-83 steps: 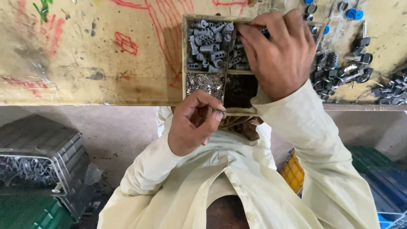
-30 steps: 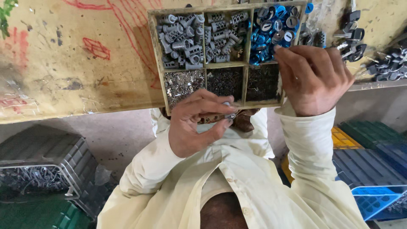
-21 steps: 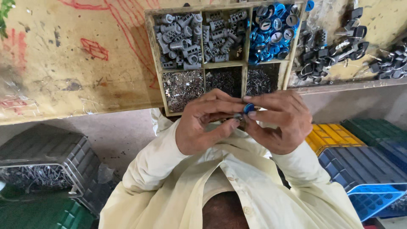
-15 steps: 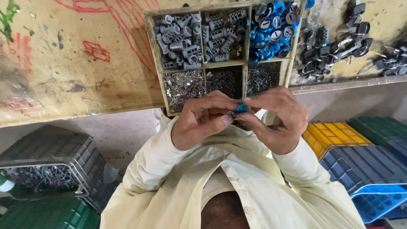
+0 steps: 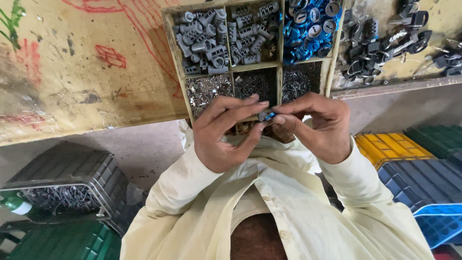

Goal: The person assembles small lock components by hand, inserting a metal pin into a blue plastic housing and then attaching a metal ring. The person repeats this assembly process multiple times using parts from a compartmentalized wooden box.

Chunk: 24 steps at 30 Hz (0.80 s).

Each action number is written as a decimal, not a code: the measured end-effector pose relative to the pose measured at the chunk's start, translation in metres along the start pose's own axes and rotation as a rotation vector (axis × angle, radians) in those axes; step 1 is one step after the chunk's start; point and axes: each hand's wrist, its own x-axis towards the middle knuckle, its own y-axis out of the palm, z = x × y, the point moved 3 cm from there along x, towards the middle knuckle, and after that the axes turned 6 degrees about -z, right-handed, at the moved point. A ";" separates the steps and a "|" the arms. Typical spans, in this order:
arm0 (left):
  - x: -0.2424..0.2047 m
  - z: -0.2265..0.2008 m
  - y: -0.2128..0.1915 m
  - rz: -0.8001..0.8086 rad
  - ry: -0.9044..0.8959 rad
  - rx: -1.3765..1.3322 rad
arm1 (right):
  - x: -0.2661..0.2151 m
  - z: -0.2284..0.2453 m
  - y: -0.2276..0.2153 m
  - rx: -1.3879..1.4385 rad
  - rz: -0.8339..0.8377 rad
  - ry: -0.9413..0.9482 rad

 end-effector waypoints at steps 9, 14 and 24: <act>-0.010 -0.009 -0.021 0.338 0.188 -0.072 | 0.000 -0.002 0.000 0.156 0.486 0.103; -0.019 0.011 0.013 0.411 -0.466 -0.938 | 0.005 0.004 0.006 0.351 0.598 0.120; -0.004 0.013 0.005 0.251 -0.116 -0.318 | 0.014 0.051 -0.090 -1.291 -0.393 -0.467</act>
